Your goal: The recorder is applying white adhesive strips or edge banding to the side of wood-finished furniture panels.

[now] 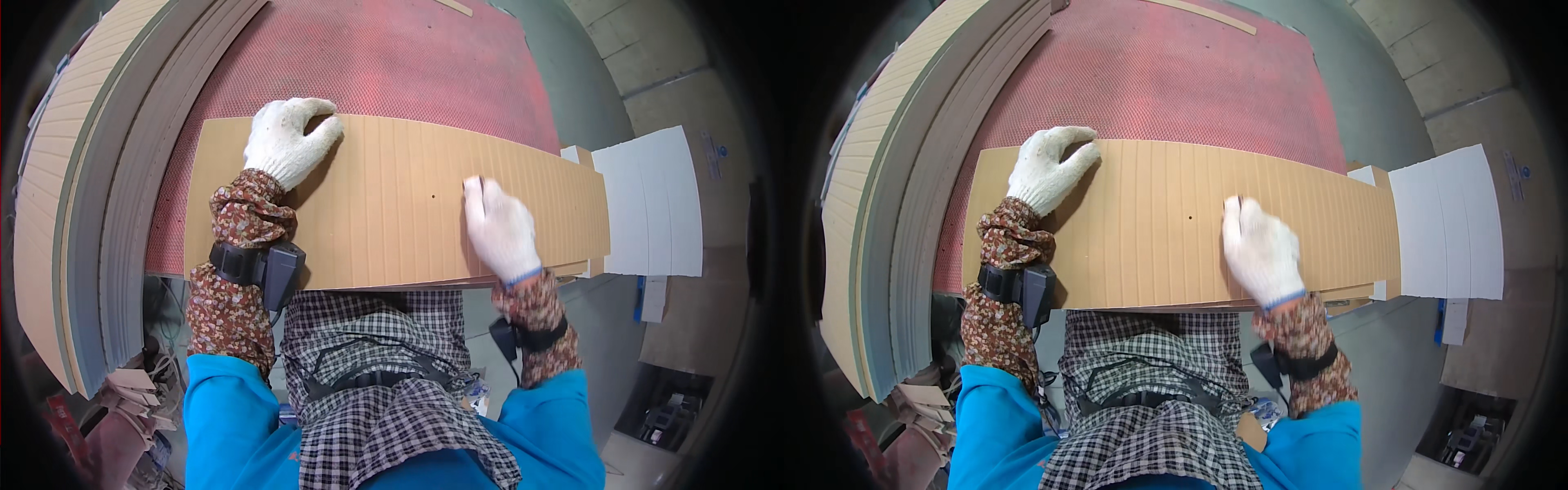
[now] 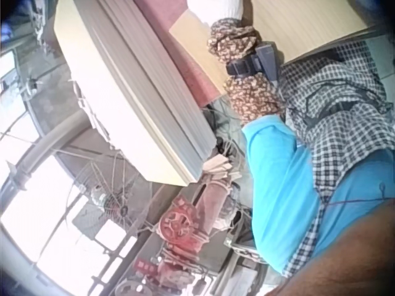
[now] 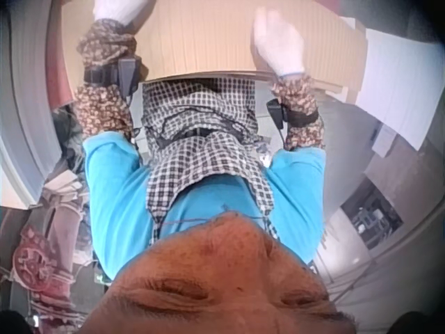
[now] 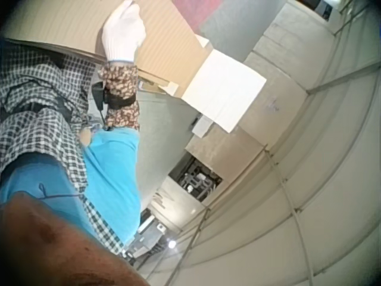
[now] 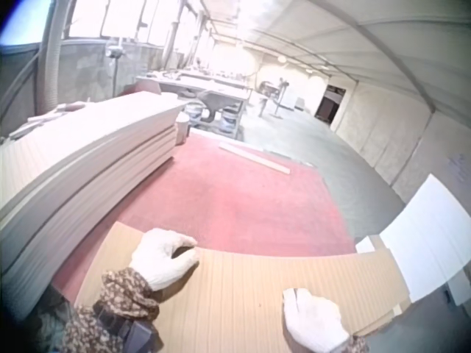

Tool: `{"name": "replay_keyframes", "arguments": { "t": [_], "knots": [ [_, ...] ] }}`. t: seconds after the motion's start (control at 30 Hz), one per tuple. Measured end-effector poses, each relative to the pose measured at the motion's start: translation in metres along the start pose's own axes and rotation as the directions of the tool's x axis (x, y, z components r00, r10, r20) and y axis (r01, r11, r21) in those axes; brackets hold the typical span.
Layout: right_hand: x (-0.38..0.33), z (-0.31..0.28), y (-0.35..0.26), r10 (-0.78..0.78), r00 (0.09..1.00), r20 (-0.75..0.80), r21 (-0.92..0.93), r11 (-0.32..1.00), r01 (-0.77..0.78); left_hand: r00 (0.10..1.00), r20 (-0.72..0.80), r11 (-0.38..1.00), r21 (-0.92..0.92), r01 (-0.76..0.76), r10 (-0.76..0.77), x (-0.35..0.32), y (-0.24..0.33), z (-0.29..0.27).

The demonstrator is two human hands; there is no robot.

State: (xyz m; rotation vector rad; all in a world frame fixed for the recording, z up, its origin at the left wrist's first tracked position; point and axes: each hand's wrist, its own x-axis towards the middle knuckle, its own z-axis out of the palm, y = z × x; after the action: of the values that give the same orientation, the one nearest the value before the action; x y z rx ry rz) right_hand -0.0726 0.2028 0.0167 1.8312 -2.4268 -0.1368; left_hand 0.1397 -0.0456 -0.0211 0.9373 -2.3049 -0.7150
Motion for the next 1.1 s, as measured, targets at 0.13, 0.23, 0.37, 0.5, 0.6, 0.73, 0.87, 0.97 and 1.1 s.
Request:
{"name": "replay_keyframes", "arguments": {
  "t": [0.13, 0.23, 0.37, 0.5, 0.6, 0.73, 0.87, 0.97, 1.1],
  "knots": [
    [0.069, 0.014, 0.029, -0.039, 0.999, 0.036, -0.114, 0.993, 0.043, 0.998, 0.054, 0.998, 0.059, 0.011, -0.014, 0.001, 0.001, -0.002],
    [0.110, 0.029, 0.045, -0.139, 0.990, -0.012, -0.185, 0.973, 0.135, 0.999, 0.022, 0.999, -0.011, 0.040, -0.040, -0.001, 0.002, -0.002],
    [0.130, 0.035, 0.053, -0.058, 0.998, 0.031, -0.087, 0.994, 0.060, 0.997, 0.070, 1.000, 0.019, 0.023, -0.024, 0.000, 0.002, -0.004],
    [0.096, 0.022, 0.038, -0.117, 0.992, 0.035, -0.182, 0.976, 0.122, 0.998, 0.059, 1.000, 0.005, 0.006, -0.007, 0.000, 0.004, -0.005],
    [0.042, 0.009, 0.015, 0.012, 0.999, 0.036, -0.019, 1.000, -0.011, 0.997, 0.073, 1.000, -0.020, -0.007, 0.009, 0.000, 0.004, -0.007],
    [-0.036, -0.004, -0.017, 0.097, 0.995, -0.035, 0.101, 0.991, -0.093, 0.997, 0.083, 1.000, -0.016, 0.004, -0.003, 0.001, 0.002, -0.005],
    [-0.096, -0.020, -0.044, 0.246, 0.966, 0.079, 0.244, 0.935, -0.258, 0.997, 0.074, 1.000, -0.015, -0.004, 0.005, 0.001, -0.001, -0.003],
    [-0.119, -0.029, -0.054, 0.182, 0.982, 0.050, 0.268, 0.945, -0.189, 0.997, 0.074, 1.000, -0.012, -0.001, 0.002, 0.001, -0.002, -0.002],
    [-0.117, -0.027, -0.065, 0.334, 0.941, 0.062, 0.395, 0.857, -0.330, 0.997, 0.071, 1.000, -0.021, -0.004, 0.005, 0.001, -0.002, -0.003]
  ]
}}
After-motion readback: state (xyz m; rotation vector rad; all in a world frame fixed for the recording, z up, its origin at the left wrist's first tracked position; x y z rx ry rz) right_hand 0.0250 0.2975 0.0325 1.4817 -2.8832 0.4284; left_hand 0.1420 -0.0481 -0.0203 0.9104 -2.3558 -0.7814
